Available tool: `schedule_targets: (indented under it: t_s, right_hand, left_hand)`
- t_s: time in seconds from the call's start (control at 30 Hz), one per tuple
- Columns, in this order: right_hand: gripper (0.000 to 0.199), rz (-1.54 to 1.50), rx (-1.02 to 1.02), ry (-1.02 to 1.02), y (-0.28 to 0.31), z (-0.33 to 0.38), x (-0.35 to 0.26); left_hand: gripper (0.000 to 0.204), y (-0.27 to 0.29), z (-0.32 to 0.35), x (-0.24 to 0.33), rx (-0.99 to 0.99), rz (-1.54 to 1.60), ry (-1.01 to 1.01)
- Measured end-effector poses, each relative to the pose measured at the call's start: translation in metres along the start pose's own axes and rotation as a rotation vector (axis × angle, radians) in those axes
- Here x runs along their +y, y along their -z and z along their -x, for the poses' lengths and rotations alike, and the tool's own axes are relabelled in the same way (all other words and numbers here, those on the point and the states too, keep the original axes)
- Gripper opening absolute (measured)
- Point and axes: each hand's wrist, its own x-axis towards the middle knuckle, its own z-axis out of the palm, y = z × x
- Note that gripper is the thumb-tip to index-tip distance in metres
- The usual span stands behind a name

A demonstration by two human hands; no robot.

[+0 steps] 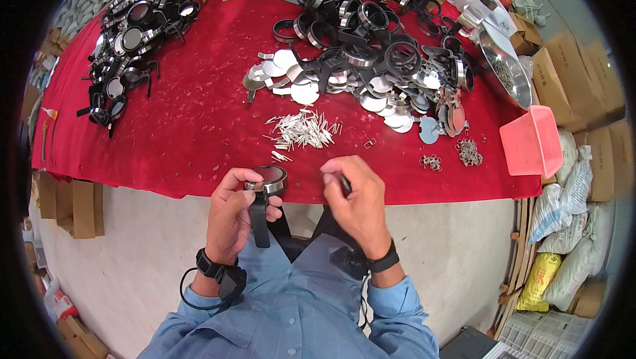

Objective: The person picks up a metal ring and a metal plate, fits the plate into the ring, and inserts a small pin into the assembly. They then pick up a metal clip, attach it to the assembly, and repeat the process.

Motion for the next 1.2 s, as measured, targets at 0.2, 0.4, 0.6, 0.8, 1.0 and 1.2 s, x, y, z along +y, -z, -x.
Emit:
schedule_targets:
  t_s: [0.2, 0.4, 0.6, 0.8, 1.0, 1.2]
  right_hand:
    - [0.012, -0.352, -0.085, -0.108, -0.022, 0.009, -0.044]
    - [0.015, -0.329, -0.07, -0.015, -0.037, 0.008, -0.053]
    - [0.011, -0.307, -0.052, -0.05, -0.041, 0.011, -0.052]
    - [0.01, -0.263, -0.1, -0.126, -0.038, 0.01, -0.056]
    - [0.011, -0.167, -0.038, -0.123, -0.04, -0.001, -0.03]
    - [0.01, 0.168, -0.062, 0.049, -0.052, -0.027, -0.011]
  left_hand:
    - [0.026, 0.0, 0.0, 0.0, -0.012, -0.022, 0.016]
    - [0.025, -0.002, 0.001, -0.001, 0.011, -0.064, -0.042]
    - [0.024, 0.003, 0.001, -0.005, 0.0, -0.049, -0.07]
    - [0.025, 0.003, 0.001, -0.005, 0.018, -0.053, -0.064]
    - [0.026, -0.001, 0.004, 0.007, 0.028, -0.048, -0.018]
    - [0.026, 0.009, 0.006, 0.013, 0.113, -0.08, -0.082]
